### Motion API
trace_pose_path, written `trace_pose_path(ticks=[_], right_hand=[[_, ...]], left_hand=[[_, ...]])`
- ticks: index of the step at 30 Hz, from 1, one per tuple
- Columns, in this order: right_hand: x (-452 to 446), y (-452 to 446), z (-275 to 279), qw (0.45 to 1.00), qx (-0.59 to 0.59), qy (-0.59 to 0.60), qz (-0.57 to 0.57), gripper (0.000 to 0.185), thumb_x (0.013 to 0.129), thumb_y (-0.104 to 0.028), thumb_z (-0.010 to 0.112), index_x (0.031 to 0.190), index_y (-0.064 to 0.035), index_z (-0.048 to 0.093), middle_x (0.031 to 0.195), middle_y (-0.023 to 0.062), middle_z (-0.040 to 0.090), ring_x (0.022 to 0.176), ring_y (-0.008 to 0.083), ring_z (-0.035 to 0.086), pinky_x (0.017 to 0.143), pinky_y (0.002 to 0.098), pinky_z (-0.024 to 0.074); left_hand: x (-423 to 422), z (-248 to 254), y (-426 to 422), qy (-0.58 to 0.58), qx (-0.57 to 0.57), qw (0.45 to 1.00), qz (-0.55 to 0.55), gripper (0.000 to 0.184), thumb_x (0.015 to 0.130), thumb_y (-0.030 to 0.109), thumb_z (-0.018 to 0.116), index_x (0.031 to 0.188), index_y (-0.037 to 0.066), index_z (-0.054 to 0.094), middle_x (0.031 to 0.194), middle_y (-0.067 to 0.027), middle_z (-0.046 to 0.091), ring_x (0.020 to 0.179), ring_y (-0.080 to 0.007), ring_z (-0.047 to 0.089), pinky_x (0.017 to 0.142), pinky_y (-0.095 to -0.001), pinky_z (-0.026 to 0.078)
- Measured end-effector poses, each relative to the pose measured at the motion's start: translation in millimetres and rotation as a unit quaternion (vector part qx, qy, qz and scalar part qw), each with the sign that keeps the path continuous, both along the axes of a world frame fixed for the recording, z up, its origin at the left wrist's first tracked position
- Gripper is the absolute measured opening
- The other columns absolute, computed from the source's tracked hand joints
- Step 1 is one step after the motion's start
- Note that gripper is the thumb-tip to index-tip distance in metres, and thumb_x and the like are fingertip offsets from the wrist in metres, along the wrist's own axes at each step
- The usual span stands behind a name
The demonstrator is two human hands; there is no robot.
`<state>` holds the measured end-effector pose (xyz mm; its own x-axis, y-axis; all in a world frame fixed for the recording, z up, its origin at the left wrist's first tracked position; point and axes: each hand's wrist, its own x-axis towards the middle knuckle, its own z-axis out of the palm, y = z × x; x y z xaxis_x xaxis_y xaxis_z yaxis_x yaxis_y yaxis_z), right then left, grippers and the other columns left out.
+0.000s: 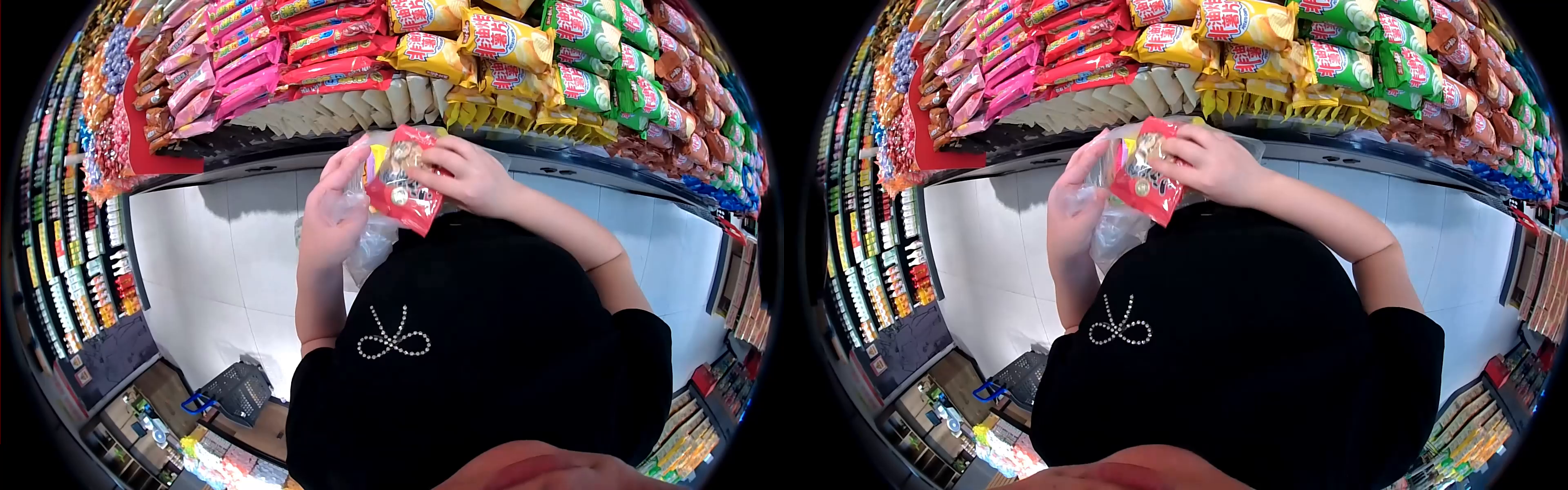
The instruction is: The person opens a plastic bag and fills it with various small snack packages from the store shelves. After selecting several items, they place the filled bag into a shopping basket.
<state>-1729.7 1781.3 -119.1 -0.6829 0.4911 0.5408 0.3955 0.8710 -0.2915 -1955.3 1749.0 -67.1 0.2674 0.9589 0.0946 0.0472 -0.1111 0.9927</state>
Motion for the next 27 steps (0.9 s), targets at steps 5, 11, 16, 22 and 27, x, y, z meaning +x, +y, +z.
trace_pose_path(ticks=[5,11,16,22,27], right_hand=[[3.7,-11.6,-4.2,0.996,0.069,0.058,0.023,0.035,0.064,-0.009,0.062,0.099,-0.0073,0.064,0.1,0.0081,0.054,0.091,0.025,0.053,0.074,0.0326,0.05],[6.6,-12.5,-8.7,0.984,0.129,0.11,0.056,0.032,0.067,-0.01,0.06,0.098,-0.0102,0.062,0.106,0.0064,0.059,0.09,0.0233,0.056,0.069,0.0291,0.0505],[-1.1,-8.8,-11.4,0.98,0.125,0.108,0.112,0.025,0.07,-0.009,0.059,0.094,-0.0028,0.061,0.106,0.0094,0.061,0.092,0.0237,0.058,0.068,0.0292,0.0513],[0.0,-14.0,-14.9,0.971,0.137,0.122,0.15,0.02,0.073,-0.008,0.057,0.092,-0.0026,0.062,0.106,0.0105,0.061,0.094,0.0225,0.059,0.066,0.0274,0.0518],[-1.2,-11.8,-19.3,0.971,0.141,0.126,0.149,0.02,0.073,-0.009,0.058,0.092,-0.0041,0.062,0.105,0.0077,0.062,0.095,0.0199,0.059,0.065,0.0264,0.0502]], left_hand=[[-3.8,-3.4,3.3,-0.027,-0.006,1.0,-0.004,0.055,0.067,-0.008,0.044,0.122,-0.009,0.045,0.131,-0.0199,0.04,0.127,-0.0272,0.034,0.105,-0.0363,0.022],[-5.0,-3.1,4.0,-0.03,-0.007,0.999,-0.021,0.056,0.066,-0.008,0.044,0.122,-0.009,0.046,0.131,-0.0198,0.039,0.127,-0.0264,0.033,0.105,-0.0361,0.021],[-5.0,-1.0,4.0,-0.013,-0.007,0.999,-0.032,0.057,0.064,-0.008,0.043,0.121,-0.009,0.046,0.131,-0.0201,0.039,0.127,-0.0263,0.033,0.106,-0.0362,0.02],[-5.6,0.3,2.1,0.016,-0.003,1.0,-0.026,0.054,0.075,0.014,0.058,0.123,-0.008,0.045,0.133,-0.0208,0.039,0.126,-0.0266,0.034,0.105,-0.0362,0.021],[-5.2,0.2,0.9,-0.014,0.0,0.999,-0.029,0.058,0.063,-0.008,0.043,0.121,-0.01,0.046,0.13,-0.0196,0.04,0.126,-0.026,0.034,0.106,-0.0363,0.02]])
